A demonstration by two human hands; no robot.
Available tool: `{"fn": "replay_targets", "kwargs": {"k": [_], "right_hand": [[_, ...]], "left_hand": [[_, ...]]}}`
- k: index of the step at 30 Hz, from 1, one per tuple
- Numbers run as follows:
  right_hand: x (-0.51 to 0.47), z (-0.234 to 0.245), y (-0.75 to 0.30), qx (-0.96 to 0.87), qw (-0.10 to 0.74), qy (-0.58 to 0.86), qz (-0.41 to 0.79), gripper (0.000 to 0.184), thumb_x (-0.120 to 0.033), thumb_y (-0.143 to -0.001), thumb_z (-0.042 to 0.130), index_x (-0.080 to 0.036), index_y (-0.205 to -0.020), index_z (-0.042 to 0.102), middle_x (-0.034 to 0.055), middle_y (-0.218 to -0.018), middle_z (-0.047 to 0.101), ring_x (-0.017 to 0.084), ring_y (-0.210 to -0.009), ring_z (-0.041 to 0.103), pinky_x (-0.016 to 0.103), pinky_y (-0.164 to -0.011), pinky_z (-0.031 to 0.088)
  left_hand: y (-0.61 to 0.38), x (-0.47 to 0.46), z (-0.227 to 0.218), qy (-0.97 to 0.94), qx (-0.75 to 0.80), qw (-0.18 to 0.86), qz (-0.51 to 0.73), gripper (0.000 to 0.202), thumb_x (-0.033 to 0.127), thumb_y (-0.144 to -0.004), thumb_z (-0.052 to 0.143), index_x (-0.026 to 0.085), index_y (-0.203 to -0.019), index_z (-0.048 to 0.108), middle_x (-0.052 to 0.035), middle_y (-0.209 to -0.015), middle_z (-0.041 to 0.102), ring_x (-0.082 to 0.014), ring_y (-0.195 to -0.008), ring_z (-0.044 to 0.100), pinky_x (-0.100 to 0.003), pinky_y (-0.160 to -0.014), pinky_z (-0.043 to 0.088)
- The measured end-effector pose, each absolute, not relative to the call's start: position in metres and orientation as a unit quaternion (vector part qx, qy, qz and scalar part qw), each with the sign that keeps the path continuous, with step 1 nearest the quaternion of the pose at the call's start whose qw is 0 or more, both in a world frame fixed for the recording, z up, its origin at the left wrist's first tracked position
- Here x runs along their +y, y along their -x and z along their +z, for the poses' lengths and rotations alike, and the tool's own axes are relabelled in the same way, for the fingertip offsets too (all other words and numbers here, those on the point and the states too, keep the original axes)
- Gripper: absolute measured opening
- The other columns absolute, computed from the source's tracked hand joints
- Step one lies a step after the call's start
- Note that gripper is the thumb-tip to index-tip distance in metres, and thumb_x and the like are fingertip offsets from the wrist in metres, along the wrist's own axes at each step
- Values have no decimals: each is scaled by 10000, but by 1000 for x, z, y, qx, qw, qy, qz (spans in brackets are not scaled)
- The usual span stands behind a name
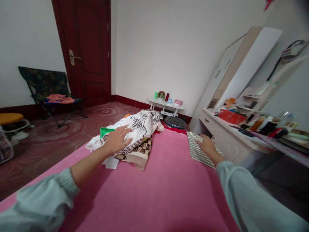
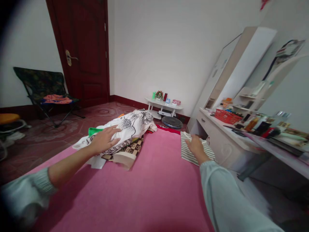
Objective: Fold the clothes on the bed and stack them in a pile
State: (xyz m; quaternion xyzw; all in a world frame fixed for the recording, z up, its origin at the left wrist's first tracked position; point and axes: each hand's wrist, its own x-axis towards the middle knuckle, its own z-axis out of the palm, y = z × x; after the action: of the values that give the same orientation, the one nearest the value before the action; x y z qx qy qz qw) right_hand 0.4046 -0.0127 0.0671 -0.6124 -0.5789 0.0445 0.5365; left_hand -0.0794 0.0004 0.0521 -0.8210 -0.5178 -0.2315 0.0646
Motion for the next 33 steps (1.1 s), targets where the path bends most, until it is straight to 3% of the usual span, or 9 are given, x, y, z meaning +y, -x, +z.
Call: {"fn": "replay_targets", "kwargs": {"k": [3, 7, 11, 14, 20, 23, 25, 29, 33], "right_hand": [[-53, 18, -452, -533, 489, 690, 1, 296, -350, -539, 731, -270, -566, 447, 26, -653, 504, 349, -947, 596, 461, -793, 422], [-81, -8, -474, -490, 432, 757, -24, 189, -295, -578, 679, -288, -517, 500, 3, -524, 399, 298, -697, 591, 414, -601, 358], [-82, 7, -467, -471, 386, 792, -30, 215, -316, -566, 700, -269, -497, 502, 20, -494, 444, 259, -555, 523, 393, -542, 315], [-86, 41, -443, -489, 360, 791, -69, 220, -394, -659, 656, -260, -564, 510, 42, -559, 532, 225, -548, 501, 376, -538, 324], [-144, 81, -323, -676, 354, 637, -113, 193, -376, -796, 595, -224, -683, 559, 16, -757, 613, 193, -778, 561, 339, -761, 405], [-201, 76, -246, -874, 203, 441, 25, 106, -264, -832, 584, -218, -741, 610, -8, -771, 646, 148, -779, 571, 277, -743, 385], [-233, 76, -212, -933, 137, 309, 121, 95, -308, -846, 602, -243, -787, 638, -44, -764, 664, 103, -702, 570, 220, -626, 362], [-237, 82, -217, -831, 273, 459, 155, 128, -296, -891, 550, -231, -872, 658, -27, -824, 683, 102, -751, 598, 207, -691, 393], [-187, 46, -289, -652, 413, 631, 77, 253, -138, -842, 444, -197, -968, 655, 41, -941, 671, 161, -836, 606, 289, -787, 441]], "left_hand": [[82, 6, 34, 818, -516, 78, -243, 462, 502, -881, 424, 265, -1269, 508, -57, -1452, 409, -286, -1273, 413, -457, -1031, 356], [84, 5, 38, 820, -510, 92, -242, 454, 501, -884, 422, 262, -1262, 502, -60, -1455, 403, -283, -1273, 414, -450, -1036, 348], [83, 3, 40, 818, -515, 91, -240, 465, 500, -885, 419, 258, -1273, 500, -69, -1458, 399, -285, -1272, 414, -451, -1028, 349], [82, 2, 39, 820, -514, 87, -236, 466, 484, -883, 423, 250, -1277, 506, -80, -1462, 395, -290, -1266, 419, -455, -1024, 348], [79, -6, 47, 815, -528, 74, -227, 469, 485, -884, 416, 252, -1280, 512, -87, -1478, 374, -318, -1289, 398, -499, -1021, 341], [66, -19, 60, 799, -536, 101, -251, 389, 388, -862, 477, 246, -1215, 563, -90, -1511, 315, -371, -1365, 275, -587, -1045, 275], [49, -37, 69, 804, -497, 119, -305, 348, 287, -836, 515, 228, -1171, 583, -93, -1530, 270, -368, -1396, 208, -593, -1075, 236], [0, -100, 70, 879, -341, -3, -334, 375, 223, -865, 475, 229, -1236, 535, -82, -1498, 320, -271, -1340, 352, -466, -1083, 331], [-37, -163, 45, 919, -307, -180, -173, 545, 289, -854, 516, 264, -1384, 392, -89, -1347, 507, -241, -1154, 542, -386, -972, 445]]}}
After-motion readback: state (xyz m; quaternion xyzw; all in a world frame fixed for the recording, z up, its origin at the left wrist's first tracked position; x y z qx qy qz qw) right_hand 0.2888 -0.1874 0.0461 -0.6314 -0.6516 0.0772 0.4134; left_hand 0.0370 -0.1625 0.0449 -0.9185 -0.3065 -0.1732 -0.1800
